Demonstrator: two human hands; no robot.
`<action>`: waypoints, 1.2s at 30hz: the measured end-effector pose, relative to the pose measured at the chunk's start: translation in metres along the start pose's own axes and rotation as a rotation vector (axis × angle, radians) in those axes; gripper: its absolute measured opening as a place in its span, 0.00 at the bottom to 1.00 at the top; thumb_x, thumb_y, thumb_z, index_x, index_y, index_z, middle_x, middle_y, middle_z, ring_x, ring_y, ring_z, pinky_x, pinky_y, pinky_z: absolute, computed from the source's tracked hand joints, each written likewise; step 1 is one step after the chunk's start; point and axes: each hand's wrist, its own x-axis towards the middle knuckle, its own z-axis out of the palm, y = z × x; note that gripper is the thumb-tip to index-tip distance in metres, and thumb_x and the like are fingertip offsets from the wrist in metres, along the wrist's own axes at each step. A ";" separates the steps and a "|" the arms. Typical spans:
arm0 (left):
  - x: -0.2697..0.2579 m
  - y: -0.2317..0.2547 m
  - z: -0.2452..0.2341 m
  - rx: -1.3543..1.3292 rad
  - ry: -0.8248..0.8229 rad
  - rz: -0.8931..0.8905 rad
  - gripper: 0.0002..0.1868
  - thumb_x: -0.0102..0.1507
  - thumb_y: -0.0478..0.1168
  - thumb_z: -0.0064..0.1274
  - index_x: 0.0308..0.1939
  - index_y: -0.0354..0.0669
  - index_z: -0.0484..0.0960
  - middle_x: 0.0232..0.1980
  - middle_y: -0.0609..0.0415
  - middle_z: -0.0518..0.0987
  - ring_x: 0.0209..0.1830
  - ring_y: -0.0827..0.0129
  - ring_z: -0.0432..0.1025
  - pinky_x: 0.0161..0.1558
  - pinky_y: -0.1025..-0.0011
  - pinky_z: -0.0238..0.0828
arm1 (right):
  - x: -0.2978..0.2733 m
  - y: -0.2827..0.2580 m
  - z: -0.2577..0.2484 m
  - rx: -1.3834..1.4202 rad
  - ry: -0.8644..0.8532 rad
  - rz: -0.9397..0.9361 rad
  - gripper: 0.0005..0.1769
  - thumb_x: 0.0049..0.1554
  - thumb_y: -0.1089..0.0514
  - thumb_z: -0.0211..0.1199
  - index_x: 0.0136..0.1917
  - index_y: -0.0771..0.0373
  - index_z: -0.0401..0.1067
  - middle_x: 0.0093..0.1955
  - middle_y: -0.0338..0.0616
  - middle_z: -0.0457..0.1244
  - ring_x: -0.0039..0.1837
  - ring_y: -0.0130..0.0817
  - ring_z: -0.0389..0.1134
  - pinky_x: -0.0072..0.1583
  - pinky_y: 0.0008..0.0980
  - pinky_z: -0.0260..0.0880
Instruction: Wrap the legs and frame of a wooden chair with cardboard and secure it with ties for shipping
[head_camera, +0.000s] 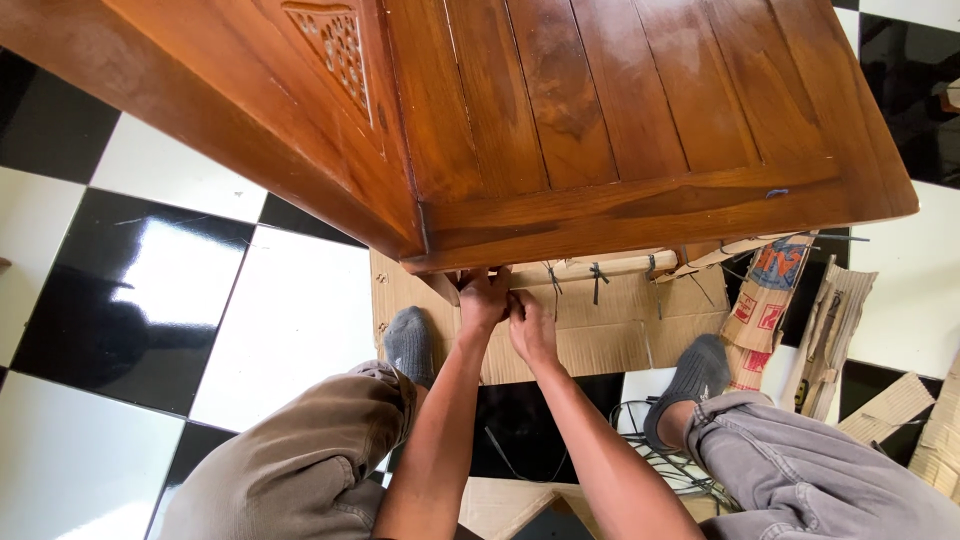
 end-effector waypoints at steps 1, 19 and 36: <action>-0.001 0.002 -0.001 0.057 0.095 0.075 0.19 0.58 0.60 0.62 0.27 0.50 0.83 0.17 0.49 0.76 0.27 0.52 0.80 0.33 0.62 0.76 | 0.001 0.002 0.000 0.012 0.040 -0.060 0.09 0.59 0.57 0.60 0.49 0.61 0.77 0.43 0.59 0.70 0.52 0.60 0.73 0.50 0.54 0.71; 0.001 -0.003 -0.033 0.266 0.041 0.606 0.09 0.67 0.54 0.48 0.39 0.61 0.81 0.27 0.56 0.77 0.30 0.60 0.77 0.30 0.62 0.73 | 0.091 -0.012 -0.032 0.006 -0.250 -0.038 0.15 0.55 0.48 0.60 0.45 0.59 0.80 0.45 0.52 0.72 0.54 0.55 0.72 0.55 0.52 0.70; -0.006 0.014 -0.020 0.151 -0.141 0.225 0.20 0.66 0.60 0.53 0.28 0.54 0.79 0.20 0.49 0.78 0.25 0.50 0.79 0.30 0.54 0.77 | 0.045 0.009 -0.013 0.300 -0.060 0.302 0.23 0.61 0.31 0.56 0.55 0.44 0.79 0.49 0.41 0.71 0.55 0.38 0.73 0.55 0.37 0.72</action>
